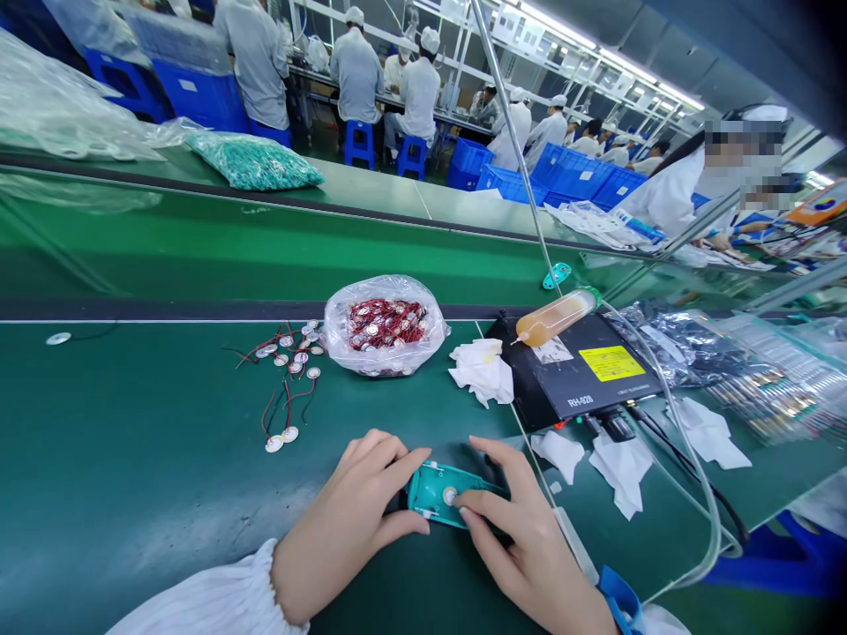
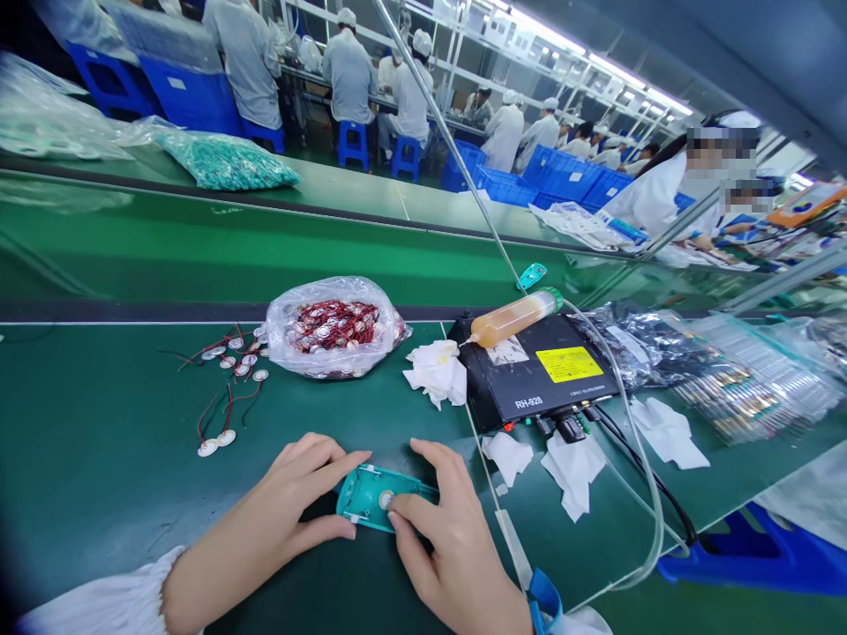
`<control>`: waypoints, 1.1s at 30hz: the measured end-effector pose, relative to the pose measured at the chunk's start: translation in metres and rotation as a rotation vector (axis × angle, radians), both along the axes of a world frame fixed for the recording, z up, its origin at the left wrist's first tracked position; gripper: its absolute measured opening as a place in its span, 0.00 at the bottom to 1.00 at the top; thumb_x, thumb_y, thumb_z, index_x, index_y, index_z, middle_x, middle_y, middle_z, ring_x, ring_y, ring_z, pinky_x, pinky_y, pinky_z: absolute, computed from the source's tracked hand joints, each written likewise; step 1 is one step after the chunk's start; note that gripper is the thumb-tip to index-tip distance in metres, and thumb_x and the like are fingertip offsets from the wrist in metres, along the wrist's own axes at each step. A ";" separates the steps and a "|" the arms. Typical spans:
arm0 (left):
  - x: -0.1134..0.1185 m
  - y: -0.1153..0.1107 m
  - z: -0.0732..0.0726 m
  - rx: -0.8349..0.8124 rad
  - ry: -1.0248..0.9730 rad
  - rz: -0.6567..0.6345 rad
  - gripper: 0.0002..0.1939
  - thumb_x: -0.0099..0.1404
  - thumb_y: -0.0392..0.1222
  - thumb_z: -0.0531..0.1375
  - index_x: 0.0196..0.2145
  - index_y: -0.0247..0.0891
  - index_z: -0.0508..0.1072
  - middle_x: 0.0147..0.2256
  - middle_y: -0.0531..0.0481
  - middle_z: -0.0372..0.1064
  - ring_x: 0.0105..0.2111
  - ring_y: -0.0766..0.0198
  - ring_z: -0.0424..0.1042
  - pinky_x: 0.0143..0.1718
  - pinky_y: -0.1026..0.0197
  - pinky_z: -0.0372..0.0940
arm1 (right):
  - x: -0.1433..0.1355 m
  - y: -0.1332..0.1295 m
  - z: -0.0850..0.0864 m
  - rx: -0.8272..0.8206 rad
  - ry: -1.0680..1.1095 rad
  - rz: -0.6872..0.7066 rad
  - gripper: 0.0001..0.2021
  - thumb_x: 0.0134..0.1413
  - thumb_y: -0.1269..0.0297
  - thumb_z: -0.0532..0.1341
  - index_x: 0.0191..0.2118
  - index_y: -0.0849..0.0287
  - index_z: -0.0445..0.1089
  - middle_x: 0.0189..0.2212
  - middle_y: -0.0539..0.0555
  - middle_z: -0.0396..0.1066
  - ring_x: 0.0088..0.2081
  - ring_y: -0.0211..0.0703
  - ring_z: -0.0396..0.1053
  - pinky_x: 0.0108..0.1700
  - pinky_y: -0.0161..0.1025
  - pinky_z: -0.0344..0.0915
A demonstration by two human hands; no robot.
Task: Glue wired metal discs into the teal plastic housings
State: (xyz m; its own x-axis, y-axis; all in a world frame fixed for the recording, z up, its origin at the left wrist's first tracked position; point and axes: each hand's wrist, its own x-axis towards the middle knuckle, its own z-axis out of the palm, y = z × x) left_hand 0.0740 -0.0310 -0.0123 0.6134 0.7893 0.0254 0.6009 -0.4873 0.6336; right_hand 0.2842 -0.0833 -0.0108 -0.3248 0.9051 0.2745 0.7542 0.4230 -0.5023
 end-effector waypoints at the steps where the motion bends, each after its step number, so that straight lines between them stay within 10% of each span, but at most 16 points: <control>1: 0.000 0.000 0.000 0.000 0.002 -0.001 0.26 0.55 0.43 0.67 0.51 0.45 0.66 0.38 0.52 0.66 0.40 0.58 0.64 0.41 0.56 0.63 | 0.000 0.000 0.000 0.000 -0.011 0.004 0.10 0.60 0.71 0.53 0.39 0.53 0.70 0.57 0.58 0.50 0.57 0.55 0.53 0.50 0.53 0.64; 33: 0.002 0.002 0.005 -0.022 0.023 0.006 0.21 0.55 0.41 0.67 0.47 0.45 0.69 0.37 0.53 0.66 0.40 0.58 0.63 0.40 0.57 0.61 | -0.003 0.003 0.008 0.127 -0.224 0.090 0.12 0.57 0.76 0.51 0.39 0.58 0.69 0.60 0.62 0.52 0.57 0.58 0.57 0.48 0.55 0.65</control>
State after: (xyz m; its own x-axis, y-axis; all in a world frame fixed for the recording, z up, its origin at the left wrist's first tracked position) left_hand 0.0759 -0.0292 -0.0077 0.6092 0.7930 -0.0062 0.6179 -0.4698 0.6305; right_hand 0.2809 -0.0808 -0.0026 -0.4673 0.8331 0.2959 0.7973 0.5418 -0.2661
